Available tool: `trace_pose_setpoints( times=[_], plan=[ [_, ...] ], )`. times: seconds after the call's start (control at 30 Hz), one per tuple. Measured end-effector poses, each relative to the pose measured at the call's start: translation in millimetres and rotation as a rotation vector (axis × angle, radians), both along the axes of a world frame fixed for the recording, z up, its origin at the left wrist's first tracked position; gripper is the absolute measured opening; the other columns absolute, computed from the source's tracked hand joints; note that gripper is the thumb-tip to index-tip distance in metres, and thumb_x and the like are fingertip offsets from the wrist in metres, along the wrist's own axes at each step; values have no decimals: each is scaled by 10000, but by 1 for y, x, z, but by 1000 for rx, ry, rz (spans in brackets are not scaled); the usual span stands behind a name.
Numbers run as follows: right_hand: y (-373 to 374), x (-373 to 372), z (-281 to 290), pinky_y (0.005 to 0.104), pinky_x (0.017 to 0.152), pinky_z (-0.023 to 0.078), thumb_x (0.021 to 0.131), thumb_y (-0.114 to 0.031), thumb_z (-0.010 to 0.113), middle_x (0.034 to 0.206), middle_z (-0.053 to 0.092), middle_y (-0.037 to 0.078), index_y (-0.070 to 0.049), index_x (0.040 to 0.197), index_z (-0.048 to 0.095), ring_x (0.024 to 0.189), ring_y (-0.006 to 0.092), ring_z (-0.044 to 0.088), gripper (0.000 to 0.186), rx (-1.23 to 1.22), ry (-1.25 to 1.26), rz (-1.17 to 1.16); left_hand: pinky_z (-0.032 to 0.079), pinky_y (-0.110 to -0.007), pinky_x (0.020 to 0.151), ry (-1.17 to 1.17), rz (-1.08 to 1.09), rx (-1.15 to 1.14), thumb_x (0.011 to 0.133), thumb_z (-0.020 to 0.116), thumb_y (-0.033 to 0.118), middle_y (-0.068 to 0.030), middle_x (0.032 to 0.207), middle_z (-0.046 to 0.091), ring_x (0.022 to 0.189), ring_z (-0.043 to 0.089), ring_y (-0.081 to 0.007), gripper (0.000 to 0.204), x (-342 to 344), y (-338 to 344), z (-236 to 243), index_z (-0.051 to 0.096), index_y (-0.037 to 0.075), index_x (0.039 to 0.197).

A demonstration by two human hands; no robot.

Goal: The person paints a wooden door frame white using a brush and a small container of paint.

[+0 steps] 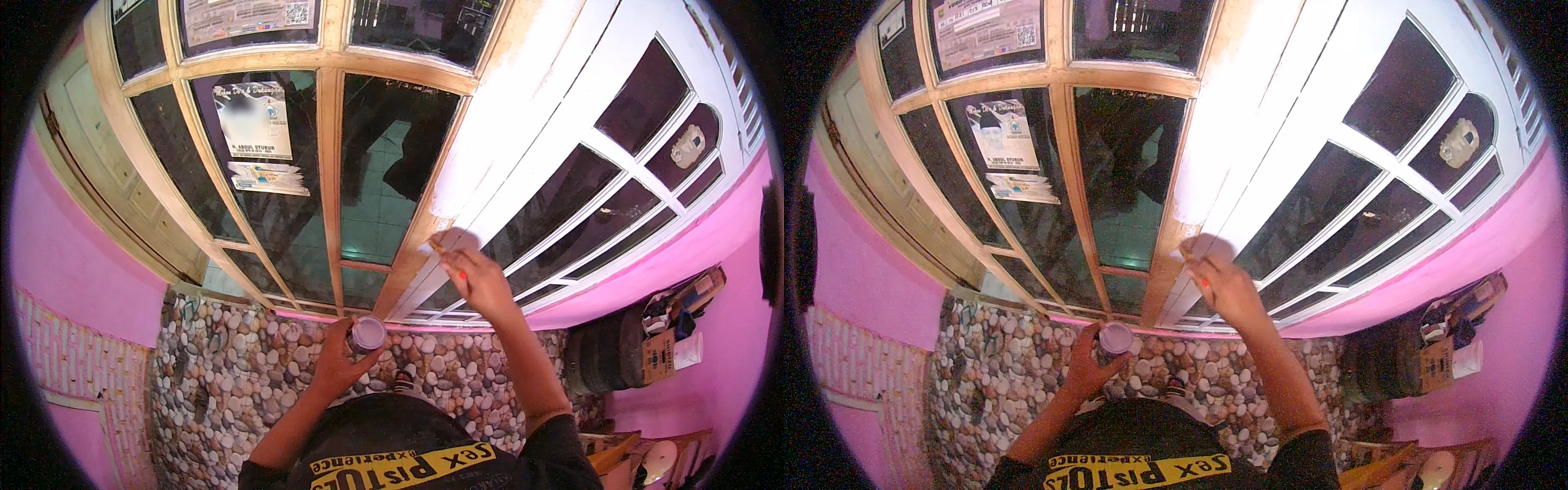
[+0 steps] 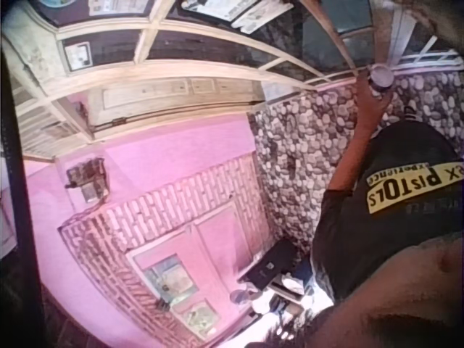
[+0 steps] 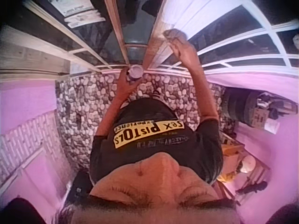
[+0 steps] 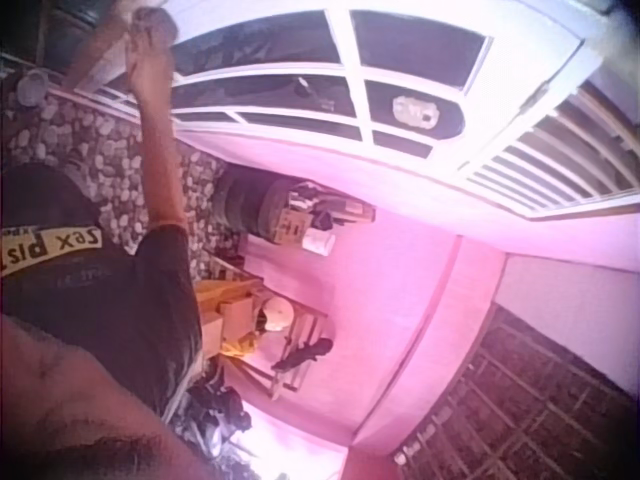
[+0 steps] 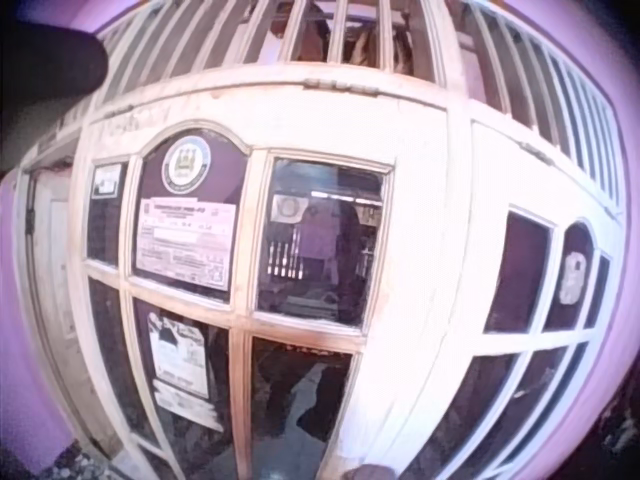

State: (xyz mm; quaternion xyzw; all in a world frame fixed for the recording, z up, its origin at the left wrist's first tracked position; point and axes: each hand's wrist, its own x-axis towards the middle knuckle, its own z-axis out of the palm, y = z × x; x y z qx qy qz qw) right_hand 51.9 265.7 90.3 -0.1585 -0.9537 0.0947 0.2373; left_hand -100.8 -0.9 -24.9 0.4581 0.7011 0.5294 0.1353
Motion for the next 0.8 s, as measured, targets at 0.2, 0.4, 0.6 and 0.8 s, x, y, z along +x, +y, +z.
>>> trace_pose_setpoints(
  times=[0.2, 0.4, 0.6, 0.8],
  plan=[
    [-15, -6, 51, 394, 674, 562, 927, -126, 727, 975, 686, 134, -49, 1079, 705, 809, 317, 699, 172, 156, 335, -5, 478, -413, 984, 6, 37, -6, 778, 895, 238, -198, 1234, 559, 1146, 593, -323, 736, 1, -2, -4, 493, -35, 1331],
    [-25, 7, 28, 408, 629, 555, 909, -133, 731, 958, 664, 105, -101, 1110, 699, 757, 305, 677, 206, 65, 125, 53, 488, -410, 968, 14, 35, -27, 773, 899, 253, -193, 1214, 577, 1123, 611, -322, 738, 0, -7, -4, 500, -37, 1321],
    [-6, 0, 44, 399, 682, 559, 925, -100, 719, 954, 680, 144, -42, 1083, 713, 794, 350, 687, 168, 14, 185, -23, 491, -409, 963, -5, 12, 14, 772, 898, 256, -192, 1206, 579, 1120, 611, -323, 729, -2, -3, 0, 506, -34, 1313],
    [-23, 7, 65, 377, 683, 568, 919, -75, 720, 969, 697, 153, -24, 1036, 707, 840, 319, 714, 129, 115, 363, -75, 487, -419, 971, -39, 46, -16, 774, 899, 265, -198, 1212, 577, 1125, 607, -340, 731, 1, -6, -9, 507, -34, 1314]
  ],
)
